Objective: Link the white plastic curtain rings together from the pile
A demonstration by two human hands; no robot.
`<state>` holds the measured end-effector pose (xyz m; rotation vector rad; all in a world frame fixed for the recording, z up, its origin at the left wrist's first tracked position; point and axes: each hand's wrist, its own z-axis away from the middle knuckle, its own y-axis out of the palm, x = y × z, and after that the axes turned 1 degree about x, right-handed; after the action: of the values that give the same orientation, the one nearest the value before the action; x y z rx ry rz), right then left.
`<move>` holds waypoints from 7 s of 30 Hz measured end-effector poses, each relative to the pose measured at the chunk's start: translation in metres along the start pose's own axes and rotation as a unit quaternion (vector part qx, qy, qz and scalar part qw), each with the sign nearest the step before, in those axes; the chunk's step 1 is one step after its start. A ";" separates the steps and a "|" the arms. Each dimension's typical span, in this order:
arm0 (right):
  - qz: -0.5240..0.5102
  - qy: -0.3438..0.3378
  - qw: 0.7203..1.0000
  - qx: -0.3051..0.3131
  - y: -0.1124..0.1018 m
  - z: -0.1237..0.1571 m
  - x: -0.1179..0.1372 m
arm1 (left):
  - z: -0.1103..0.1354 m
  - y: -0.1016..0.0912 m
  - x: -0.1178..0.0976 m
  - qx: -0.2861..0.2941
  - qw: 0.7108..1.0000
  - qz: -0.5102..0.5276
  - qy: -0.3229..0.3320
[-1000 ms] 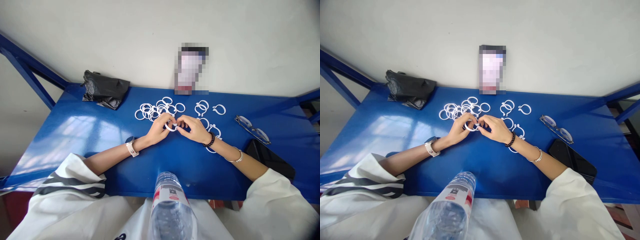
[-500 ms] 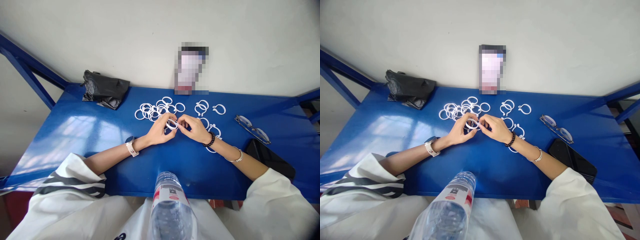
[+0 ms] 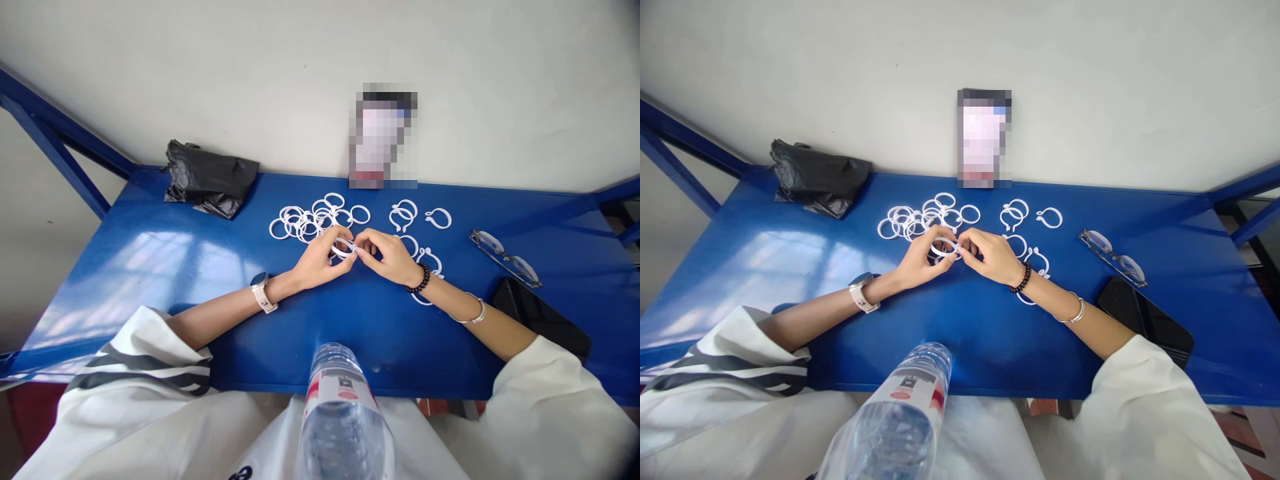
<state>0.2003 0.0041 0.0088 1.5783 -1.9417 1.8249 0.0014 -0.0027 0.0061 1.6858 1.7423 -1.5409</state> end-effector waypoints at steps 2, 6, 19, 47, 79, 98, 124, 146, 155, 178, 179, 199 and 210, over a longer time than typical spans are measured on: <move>0.001 -0.001 1.000 0.002 -0.001 0.000 0.001 | 0.000 0.000 0.000 0.000 1.000 0.003 -0.002; 0.010 -0.003 1.000 0.011 -0.001 -0.001 0.001 | -0.001 0.000 0.001 -0.001 1.000 0.004 0.009; 0.054 -0.033 0.997 0.042 0.001 -0.003 -0.002 | -0.002 0.001 0.002 0.023 1.000 -0.010 0.003; 0.040 -0.043 0.998 0.031 -0.001 -0.002 -0.001 | 0.001 0.002 0.001 0.051 0.998 -0.038 0.009; -0.013 -0.048 0.998 0.042 0.000 -0.001 -0.003 | 0.002 0.000 0.001 0.008 1.000 -0.016 0.013; -0.041 -0.060 0.996 0.048 -0.003 -0.002 -0.002 | 0.003 0.001 0.000 0.027 0.998 -0.034 0.038; 0.112 0.044 0.979 -0.163 -0.004 -0.004 0.001 | -0.001 0.001 0.004 -0.056 0.993 -0.106 0.001; 0.207 0.131 0.967 -0.070 0.000 -0.003 -0.003 | 0.002 0.006 0.011 -0.009 0.987 -0.162 0.020; 0.195 0.111 0.973 -0.058 0.000 -0.003 -0.005 | 0.001 0.004 0.009 -0.003 0.986 -0.164 0.015; 0.092 0.029 0.990 -0.101 0.002 -0.003 -0.009 | 0.001 0.004 0.007 0.041 0.985 -0.167 0.001; 0.089 0.026 0.990 -0.103 0.002 -0.003 -0.009 | 0.001 0.004 0.007 0.042 0.985 -0.168 0.001; 0.040 -0.035 0.995 -0.089 0.000 -0.005 -0.003 | 0.001 0.004 0.008 0.059 0.982 -0.178 0.001; 0.046 -0.057 0.997 -0.012 0.003 -0.004 -0.007 | 0.000 0.006 0.007 0.118 0.965 -0.225 0.064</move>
<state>0.1993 0.0108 0.0040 1.6456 -2.1108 1.7726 0.0043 -0.0004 -0.0023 1.5947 2.2029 -1.9343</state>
